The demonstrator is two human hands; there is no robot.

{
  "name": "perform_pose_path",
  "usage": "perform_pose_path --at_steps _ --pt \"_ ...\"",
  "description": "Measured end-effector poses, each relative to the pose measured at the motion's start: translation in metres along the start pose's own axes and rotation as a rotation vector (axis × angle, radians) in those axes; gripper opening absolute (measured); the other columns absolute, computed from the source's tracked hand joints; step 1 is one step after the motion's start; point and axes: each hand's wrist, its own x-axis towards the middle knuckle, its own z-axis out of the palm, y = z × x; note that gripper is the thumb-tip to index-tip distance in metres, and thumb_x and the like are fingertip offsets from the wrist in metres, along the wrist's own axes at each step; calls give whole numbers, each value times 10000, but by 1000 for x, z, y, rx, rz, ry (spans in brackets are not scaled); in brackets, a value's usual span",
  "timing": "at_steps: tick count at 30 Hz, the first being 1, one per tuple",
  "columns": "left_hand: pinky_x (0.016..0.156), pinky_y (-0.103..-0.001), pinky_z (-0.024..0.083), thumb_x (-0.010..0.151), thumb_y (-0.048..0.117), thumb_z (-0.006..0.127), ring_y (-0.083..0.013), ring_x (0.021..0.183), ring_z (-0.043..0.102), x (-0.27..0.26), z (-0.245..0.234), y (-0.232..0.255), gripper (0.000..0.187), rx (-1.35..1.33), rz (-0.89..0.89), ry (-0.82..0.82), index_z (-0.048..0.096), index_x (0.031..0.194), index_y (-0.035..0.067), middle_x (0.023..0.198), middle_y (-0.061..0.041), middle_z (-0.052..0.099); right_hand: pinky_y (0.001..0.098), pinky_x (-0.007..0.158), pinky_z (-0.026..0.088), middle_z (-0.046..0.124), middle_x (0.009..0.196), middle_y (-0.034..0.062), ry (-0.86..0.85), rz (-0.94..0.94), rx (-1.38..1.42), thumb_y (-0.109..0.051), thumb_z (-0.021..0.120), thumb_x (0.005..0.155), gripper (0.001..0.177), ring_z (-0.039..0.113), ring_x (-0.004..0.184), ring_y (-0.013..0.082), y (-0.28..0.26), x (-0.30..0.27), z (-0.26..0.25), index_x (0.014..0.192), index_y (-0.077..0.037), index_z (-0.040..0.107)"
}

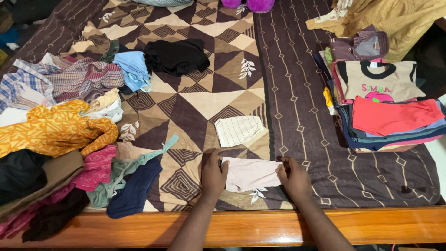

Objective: The person folds various small clothing items one by one on a bed, including a white striped top, a pink top, a green striped top, and a dark blue top. Each item is smoothed, folded into a compact rectangle, and placed onto a growing stack on the right side of the bed.

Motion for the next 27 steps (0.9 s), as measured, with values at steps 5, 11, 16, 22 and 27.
perform_pose_path --at_steps 5,11,16,22,27 --pt "823 -455 556 845 198 781 -395 1030 685 -3 -7 10 658 95 86 -11 480 1401 17 1179 -230 651 455 819 564 749 1063 156 33 -37 -98 -287 633 935 292 725 932 357 -3 -3 1 1146 -99 710" --pt "942 -472 519 965 336 655 -381 1155 624 -14 8 30 524 287 324 -43 508 1372 40 1325 -199 599 474 815 559 727 1100 155 35 -43 -162 -301 606 950 278 709 955 374 -2 -1 3 1143 -122 695" --pt "1196 -469 242 1011 332 513 -283 1475 381 -15 40 40 506 373 313 -325 477 1438 64 1531 -111 488 476 803 560 719 1105 151 33 -22 -165 -310 595 950 273 702 945 381 0 -3 9 1129 -126 688" --pt "1231 -443 86 1034 285 347 -241 1526 189 -18 53 23 564 497 238 -360 341 1540 38 1671 -112 285 473 810 555 722 1088 155 23 -1 -159 -323 592 950 295 705 950 378 -5 0 4 1129 -100 667" --pt "1371 -355 126 1039 159 330 -157 1622 261 -15 50 13 484 555 107 -317 494 1493 127 1676 -20 390 438 1009 493 674 1153 118 -59 -113 -412 -323 534 997 304 641 1124 295 -24 -11 0 1173 -93 627"
